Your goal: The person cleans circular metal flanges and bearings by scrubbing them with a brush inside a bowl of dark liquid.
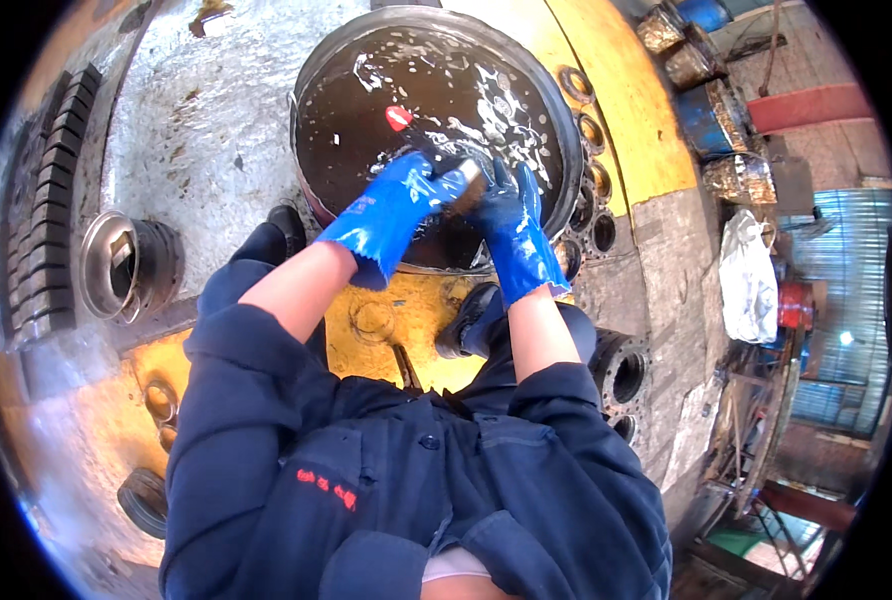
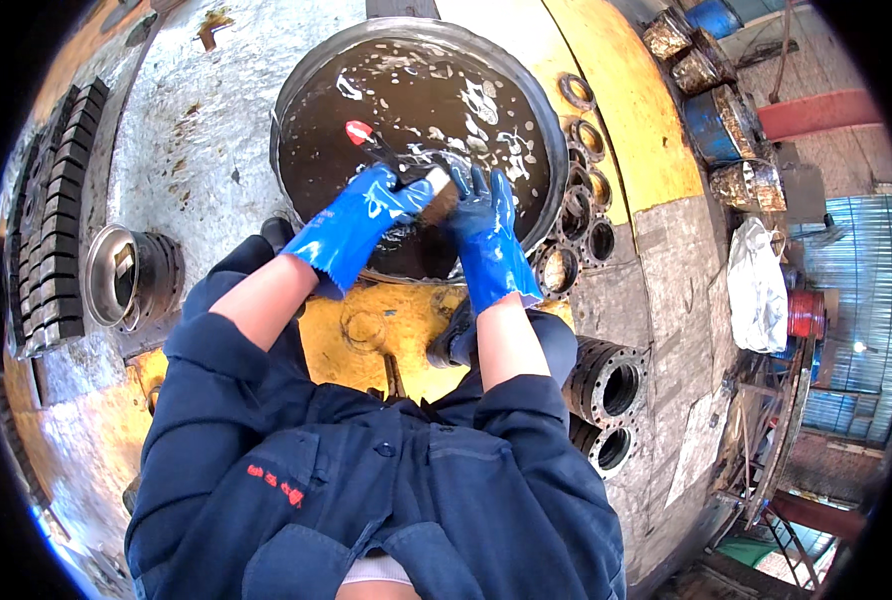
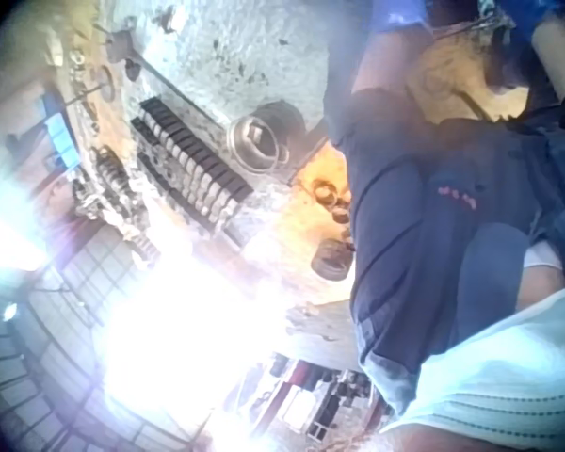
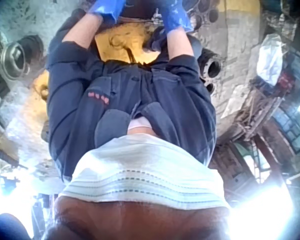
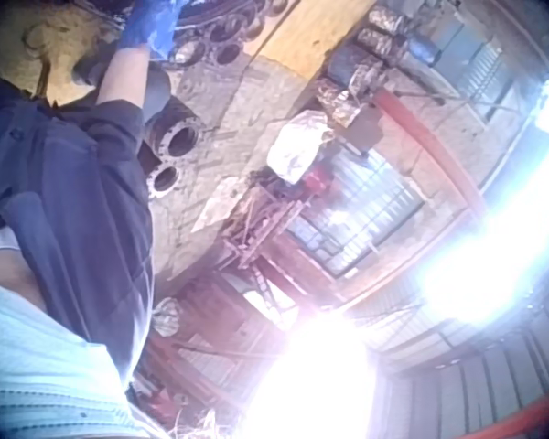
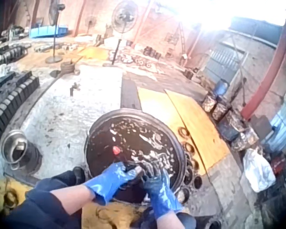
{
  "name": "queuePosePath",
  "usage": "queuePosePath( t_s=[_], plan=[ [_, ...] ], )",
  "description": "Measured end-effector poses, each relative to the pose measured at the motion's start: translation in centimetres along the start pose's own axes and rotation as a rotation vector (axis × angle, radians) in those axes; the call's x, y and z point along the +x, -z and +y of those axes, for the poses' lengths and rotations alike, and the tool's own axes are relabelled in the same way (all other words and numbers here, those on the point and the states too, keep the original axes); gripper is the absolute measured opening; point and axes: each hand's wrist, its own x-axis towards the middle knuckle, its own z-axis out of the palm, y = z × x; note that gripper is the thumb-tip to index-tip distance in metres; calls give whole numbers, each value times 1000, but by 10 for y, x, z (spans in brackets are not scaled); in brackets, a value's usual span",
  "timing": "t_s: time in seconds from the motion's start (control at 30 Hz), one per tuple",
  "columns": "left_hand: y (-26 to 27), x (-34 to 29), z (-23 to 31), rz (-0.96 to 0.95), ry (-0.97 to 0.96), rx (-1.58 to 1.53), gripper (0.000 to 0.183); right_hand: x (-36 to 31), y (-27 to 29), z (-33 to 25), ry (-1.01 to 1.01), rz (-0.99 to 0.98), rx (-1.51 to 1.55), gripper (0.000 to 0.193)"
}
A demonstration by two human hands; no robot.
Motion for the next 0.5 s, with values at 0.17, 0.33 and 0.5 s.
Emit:
queuePosePath(
  t_s=[0.17, 0.33, 0.5],
  plan=[
    [-19, -8, -4, 69, -83, 379, 44, -10, -13, 20, -69, -35, 397, 68],
    [31, 3, -66, 176, 174, 769, 38, -22, -80, 74, -52, 260, 82, 66],
    [13, 1, -14, 121, -13, 296, 52, 13, -19, 22, -7, 74, -27, 78]
  ],
)
